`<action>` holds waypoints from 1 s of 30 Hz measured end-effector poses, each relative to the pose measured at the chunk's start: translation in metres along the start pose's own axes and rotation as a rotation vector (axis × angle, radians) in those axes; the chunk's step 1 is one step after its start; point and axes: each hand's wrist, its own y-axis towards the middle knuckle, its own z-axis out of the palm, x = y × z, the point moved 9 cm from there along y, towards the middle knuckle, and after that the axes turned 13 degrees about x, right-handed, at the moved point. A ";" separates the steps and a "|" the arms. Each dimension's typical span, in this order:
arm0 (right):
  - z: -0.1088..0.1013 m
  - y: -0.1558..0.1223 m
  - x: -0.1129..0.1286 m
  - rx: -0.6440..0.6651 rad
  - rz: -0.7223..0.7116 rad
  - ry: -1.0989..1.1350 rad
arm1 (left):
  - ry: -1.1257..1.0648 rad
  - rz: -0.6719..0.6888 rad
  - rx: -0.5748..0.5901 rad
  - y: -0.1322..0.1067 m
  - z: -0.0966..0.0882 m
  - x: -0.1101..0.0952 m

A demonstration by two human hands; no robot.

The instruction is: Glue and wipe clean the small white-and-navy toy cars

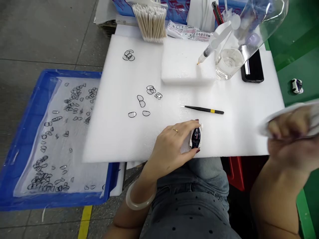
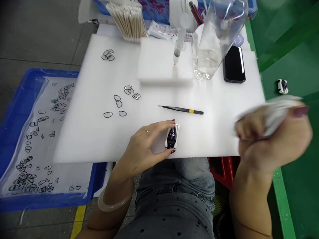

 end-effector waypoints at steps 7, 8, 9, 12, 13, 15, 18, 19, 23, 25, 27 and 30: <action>0.098 -0.025 0.064 0.400 -0.597 -0.177 | -0.016 -0.010 0.002 0.001 -0.002 0.000; 0.104 -0.027 0.062 0.403 -0.616 -0.219 | -0.021 -0.013 0.002 0.001 -0.002 0.000; 0.107 -0.028 0.061 0.409 -0.627 -0.251 | -0.024 -0.018 0.003 0.001 -0.002 0.000; 0.107 -0.032 0.062 0.442 -0.662 -0.287 | -0.027 -0.032 0.002 0.001 -0.002 0.001; 0.102 -0.032 0.062 0.443 -0.660 -0.276 | -0.028 -0.033 0.004 0.001 -0.001 0.001; 0.081 -0.022 0.058 0.399 -0.592 -0.214 | -0.031 -0.028 0.009 0.001 -0.001 0.001; 0.025 0.008 0.043 0.120 -0.405 -0.120 | -0.032 -0.020 0.006 0.001 -0.001 0.001; 0.007 0.021 0.037 0.022 -0.344 -0.137 | -0.030 -0.020 0.003 0.000 -0.001 0.001; -0.032 0.084 0.035 -0.173 -0.323 -0.345 | -0.010 -0.025 -0.004 -0.001 0.001 0.002; -0.032 0.117 0.040 -0.203 -0.401 -0.457 | -0.007 -0.015 -0.013 0.000 0.002 0.002; -0.024 0.146 0.039 -0.204 -0.433 -0.546 | -0.018 -0.009 -0.014 0.000 0.003 0.002; -0.001 0.171 0.028 -0.123 -0.413 -0.588 | -0.052 -0.020 -0.003 0.001 0.003 0.002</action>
